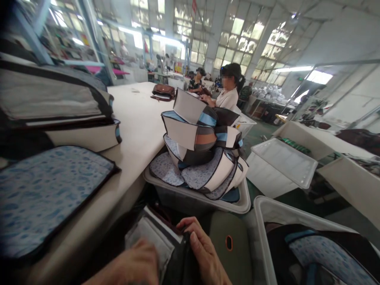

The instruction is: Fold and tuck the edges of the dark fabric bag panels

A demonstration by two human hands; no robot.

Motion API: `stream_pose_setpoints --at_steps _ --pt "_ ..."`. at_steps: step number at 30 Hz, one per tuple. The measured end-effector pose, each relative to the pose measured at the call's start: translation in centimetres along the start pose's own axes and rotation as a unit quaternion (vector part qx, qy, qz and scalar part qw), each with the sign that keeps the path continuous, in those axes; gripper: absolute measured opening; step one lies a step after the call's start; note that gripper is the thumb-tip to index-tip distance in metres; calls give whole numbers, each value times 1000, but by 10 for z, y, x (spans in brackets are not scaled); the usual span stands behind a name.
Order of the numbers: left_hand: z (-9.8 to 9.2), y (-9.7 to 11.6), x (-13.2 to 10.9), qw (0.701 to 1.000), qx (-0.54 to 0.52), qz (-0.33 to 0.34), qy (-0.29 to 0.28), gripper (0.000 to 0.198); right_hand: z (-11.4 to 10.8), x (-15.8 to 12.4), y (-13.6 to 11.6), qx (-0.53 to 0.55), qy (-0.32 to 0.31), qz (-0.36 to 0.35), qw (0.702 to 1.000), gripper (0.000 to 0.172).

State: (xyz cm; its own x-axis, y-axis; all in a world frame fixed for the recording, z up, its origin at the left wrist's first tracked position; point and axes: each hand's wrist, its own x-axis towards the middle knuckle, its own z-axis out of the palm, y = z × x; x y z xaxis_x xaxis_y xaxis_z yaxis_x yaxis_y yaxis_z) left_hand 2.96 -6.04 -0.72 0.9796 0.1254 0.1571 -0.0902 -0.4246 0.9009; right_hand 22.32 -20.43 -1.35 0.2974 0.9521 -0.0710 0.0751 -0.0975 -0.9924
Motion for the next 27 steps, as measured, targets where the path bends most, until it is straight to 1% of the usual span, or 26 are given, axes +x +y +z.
stream_pose_setpoints --at_steps 2,3,4,5,8,12,15,17,19,21,22,25,27 --pt "-2 -6 15 998 17 -20 59 26 7 -3 -6 0 6 -5 1000 36" --pt "-3 -9 22 996 19 -26 79 27 10 -5 -8 -1 10 -13 1000 36" --pt "-2 -11 29 996 15 -28 85 27 12 -7 -9 -4 13 -23 1000 35" --pt "-2 -11 35 997 5 -23 79 27 12 -8 -10 -12 15 -32 999 35" --pt "0 -9 44 999 -36 1 31 21 8 -11 -11 -45 6 -56 997 31" --pt "-3 -5 44 997 -60 45 -2 15 2 -10 -16 -51 10 -87 995 29" --pt "-8 -3 43 996 -60 59 -5 16 1 -8 -27 -47 -7 -83 995 25" --pt "-11 -1 42 998 -54 37 -7 20 2 -5 -34 -44 -23 -68 996 23" --pt "-13 1 40 998 -68 -11 -4 22 4 -1 -40 -39 -35 -53 997 25" --pt "-13 3 38 992 -114 -58 -1 27 9 4 -43 -30 -48 -48 997 29" --pt "-13 3 36 987 -143 -68 2 32 11 7 -43 -26 -53 -43 997 30" --pt "-11 -1 32 979 -195 -62 20 46 20 15 -44 -17 -54 -24 998 30" --pt "-10 -6 30 978 -200 -55 38 48 24 18 -44 -7 -48 -12 999 30"
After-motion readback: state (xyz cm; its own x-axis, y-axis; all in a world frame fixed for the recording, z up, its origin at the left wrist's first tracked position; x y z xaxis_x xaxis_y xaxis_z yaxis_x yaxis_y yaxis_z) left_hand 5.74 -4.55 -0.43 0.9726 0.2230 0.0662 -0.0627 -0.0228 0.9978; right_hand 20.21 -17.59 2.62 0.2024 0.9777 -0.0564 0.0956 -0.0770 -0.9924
